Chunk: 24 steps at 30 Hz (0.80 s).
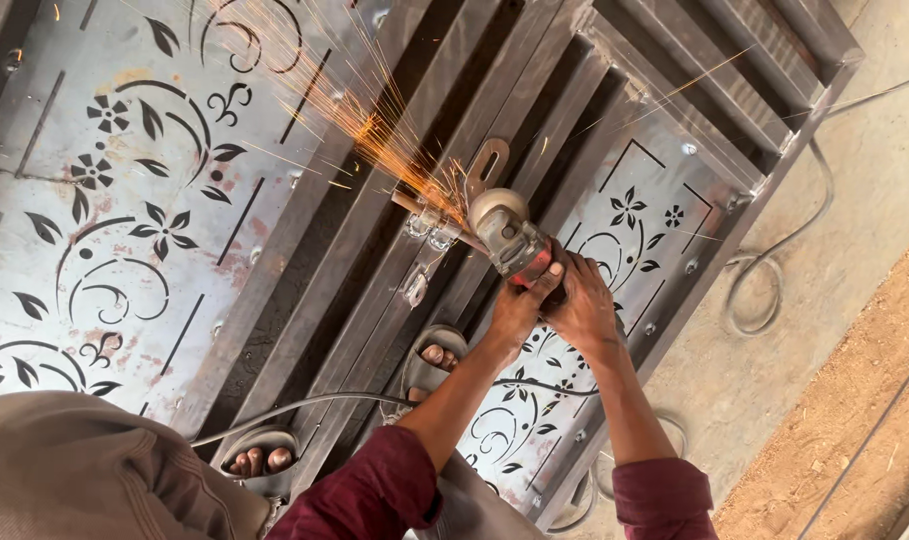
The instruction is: The person uses an angle grinder to grind weld seams and metal fittings on a decorative metal gate lying on the workshop floor, producing sparks as they work along the latch bar and frame, and briefly touches the fittings by hand between grinding passes.
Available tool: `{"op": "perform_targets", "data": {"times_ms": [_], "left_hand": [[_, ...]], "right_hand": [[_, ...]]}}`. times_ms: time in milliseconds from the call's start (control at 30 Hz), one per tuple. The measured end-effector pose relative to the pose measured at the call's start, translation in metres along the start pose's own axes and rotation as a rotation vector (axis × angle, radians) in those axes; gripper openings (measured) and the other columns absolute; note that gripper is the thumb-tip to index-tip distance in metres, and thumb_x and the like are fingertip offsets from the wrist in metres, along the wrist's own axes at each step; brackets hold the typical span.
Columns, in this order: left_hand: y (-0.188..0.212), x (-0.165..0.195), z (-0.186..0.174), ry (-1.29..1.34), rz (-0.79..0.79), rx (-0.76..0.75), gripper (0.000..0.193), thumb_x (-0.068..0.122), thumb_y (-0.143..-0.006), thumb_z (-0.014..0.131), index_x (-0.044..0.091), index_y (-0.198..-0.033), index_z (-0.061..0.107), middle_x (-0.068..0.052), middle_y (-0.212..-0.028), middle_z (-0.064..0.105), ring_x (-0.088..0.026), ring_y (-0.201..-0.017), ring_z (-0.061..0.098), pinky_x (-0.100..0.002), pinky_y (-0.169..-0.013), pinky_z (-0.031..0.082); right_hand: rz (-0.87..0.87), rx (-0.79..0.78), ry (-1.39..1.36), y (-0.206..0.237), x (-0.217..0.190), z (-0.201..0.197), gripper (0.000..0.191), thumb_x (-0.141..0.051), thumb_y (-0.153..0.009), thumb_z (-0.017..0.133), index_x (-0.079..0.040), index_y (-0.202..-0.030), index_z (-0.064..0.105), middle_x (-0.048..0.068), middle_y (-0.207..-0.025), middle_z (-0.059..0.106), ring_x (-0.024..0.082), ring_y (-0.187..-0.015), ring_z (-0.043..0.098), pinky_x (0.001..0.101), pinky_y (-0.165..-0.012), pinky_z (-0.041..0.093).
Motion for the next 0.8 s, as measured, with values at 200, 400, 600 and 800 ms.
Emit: {"op": "perform_targets", "data": {"times_ms": [200, 400, 600, 800], "left_hand": [[-0.001, 0.001, -0.002, 0.001, -0.06, -0.01, 0.091, 0.051, -0.078, 0.078, 0.005, -0.147, 0.042, -0.019, -0.141, 0.058, -0.03, -0.127, 0.062, -0.046, -0.095, 0.06], [0.0, 0.003, -0.004, -0.031, -0.109, -0.028, 0.093, 0.055, -0.077, 0.079, 0.007, -0.148, 0.041, -0.018, -0.14, 0.058, -0.03, -0.126, 0.063, -0.048, -0.096, 0.06], [0.0, -0.002, -0.003, -0.073, -0.074, 0.002, 0.094, 0.054, -0.076, 0.079, 0.006, -0.147, 0.042, -0.017, -0.141, 0.057, -0.029, -0.125, 0.062, -0.047, -0.097, 0.06], [-0.003, -0.002, -0.006, -0.016, -0.048, -0.048, 0.094, 0.053, -0.075, 0.08, 0.005, -0.147, 0.043, -0.019, -0.139, 0.059, -0.03, -0.123, 0.065, -0.046, -0.092, 0.062]], "right_hand": [[0.05, -0.034, -0.002, -0.001, 0.001, 0.006, 0.085, -0.016, -0.069, 0.08, -0.003, -0.146, 0.047, 0.018, -0.117, 0.066, 0.038, -0.109, 0.061, 0.0459, -0.101, 0.048], [0.023, -0.01, 0.022, -0.001, 0.001, 0.007, 0.075, -0.012, -0.077, 0.075, -0.003, -0.146, 0.048, 0.018, -0.12, 0.067, 0.036, -0.112, 0.063, 0.0454, -0.106, 0.047], [0.046, -0.009, 0.013, 0.002, 0.003, 0.008, 0.078, -0.011, -0.074, 0.074, -0.002, -0.147, 0.047, 0.019, -0.121, 0.066, 0.037, -0.112, 0.061, 0.0446, -0.103, 0.048], [0.07, -0.045, 0.012, 0.004, 0.006, 0.012, 0.085, -0.014, -0.068, 0.078, -0.001, -0.146, 0.046, 0.02, -0.122, 0.065, 0.038, -0.109, 0.06, 0.0456, -0.1, 0.047]]}}
Point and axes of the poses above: each hand's wrist, its own y-axis away from the middle knuckle, its own z-axis out of the palm, x = y × z, the point moved 1 cm from there along -y, towards the middle knuckle
